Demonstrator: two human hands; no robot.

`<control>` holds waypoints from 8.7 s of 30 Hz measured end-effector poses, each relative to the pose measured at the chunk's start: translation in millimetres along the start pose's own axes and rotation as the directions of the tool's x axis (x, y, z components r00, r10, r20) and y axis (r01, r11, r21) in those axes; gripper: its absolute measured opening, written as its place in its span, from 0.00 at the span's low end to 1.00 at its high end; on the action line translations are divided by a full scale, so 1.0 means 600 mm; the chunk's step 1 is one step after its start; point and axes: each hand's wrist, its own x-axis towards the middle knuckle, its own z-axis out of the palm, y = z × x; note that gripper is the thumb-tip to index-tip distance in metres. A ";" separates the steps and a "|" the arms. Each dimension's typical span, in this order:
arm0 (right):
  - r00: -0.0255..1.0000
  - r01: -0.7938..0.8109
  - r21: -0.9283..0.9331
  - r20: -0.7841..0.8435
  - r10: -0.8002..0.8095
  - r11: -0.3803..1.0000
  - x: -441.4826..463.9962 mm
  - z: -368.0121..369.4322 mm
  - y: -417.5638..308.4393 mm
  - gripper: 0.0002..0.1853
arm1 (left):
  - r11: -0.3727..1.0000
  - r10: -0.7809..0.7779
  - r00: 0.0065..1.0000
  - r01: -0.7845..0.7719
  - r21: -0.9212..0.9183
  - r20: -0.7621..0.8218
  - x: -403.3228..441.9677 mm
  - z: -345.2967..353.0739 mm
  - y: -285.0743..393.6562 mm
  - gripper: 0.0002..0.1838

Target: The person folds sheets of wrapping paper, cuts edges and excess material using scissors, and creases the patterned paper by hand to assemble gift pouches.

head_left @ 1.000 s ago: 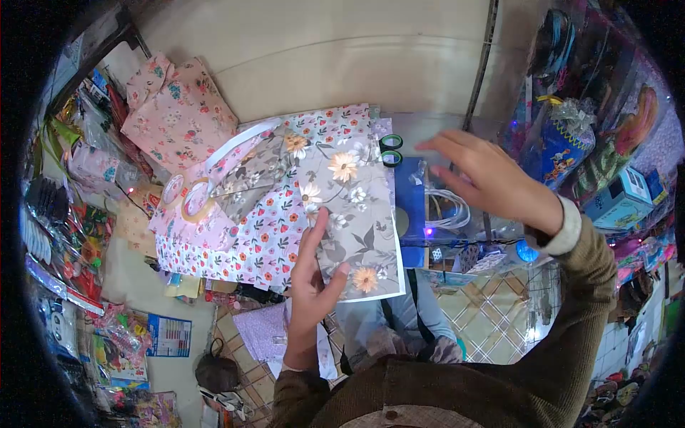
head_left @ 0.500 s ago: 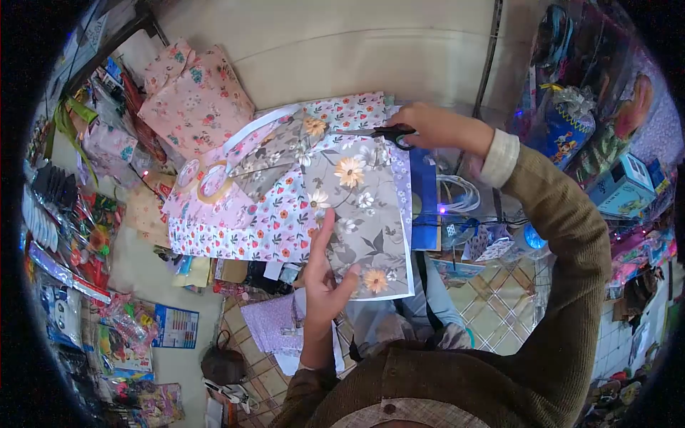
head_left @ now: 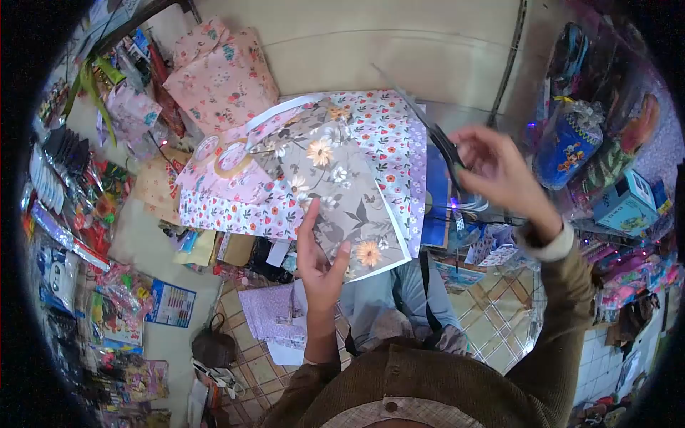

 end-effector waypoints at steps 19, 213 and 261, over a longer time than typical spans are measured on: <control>0.788 0.121 0.443 0.501 -0.357 0.888 -0.102 0.237 0.009 0.37 | 0.932 0.230 0.796 -0.015 0.362 -0.560 -0.056 -0.073 0.081 0.42; 0.707 -0.514 0.488 0.707 0.027 0.705 -0.112 0.493 0.106 0.16 | 0.922 -0.177 0.853 0.319 0.222 -0.491 -0.184 -0.236 -0.030 0.30; 0.661 -0.603 0.482 0.748 0.060 0.636 -0.108 0.507 0.133 0.21 | 0.926 -0.166 0.825 0.318 0.201 -0.541 -0.194 -0.230 -0.048 0.29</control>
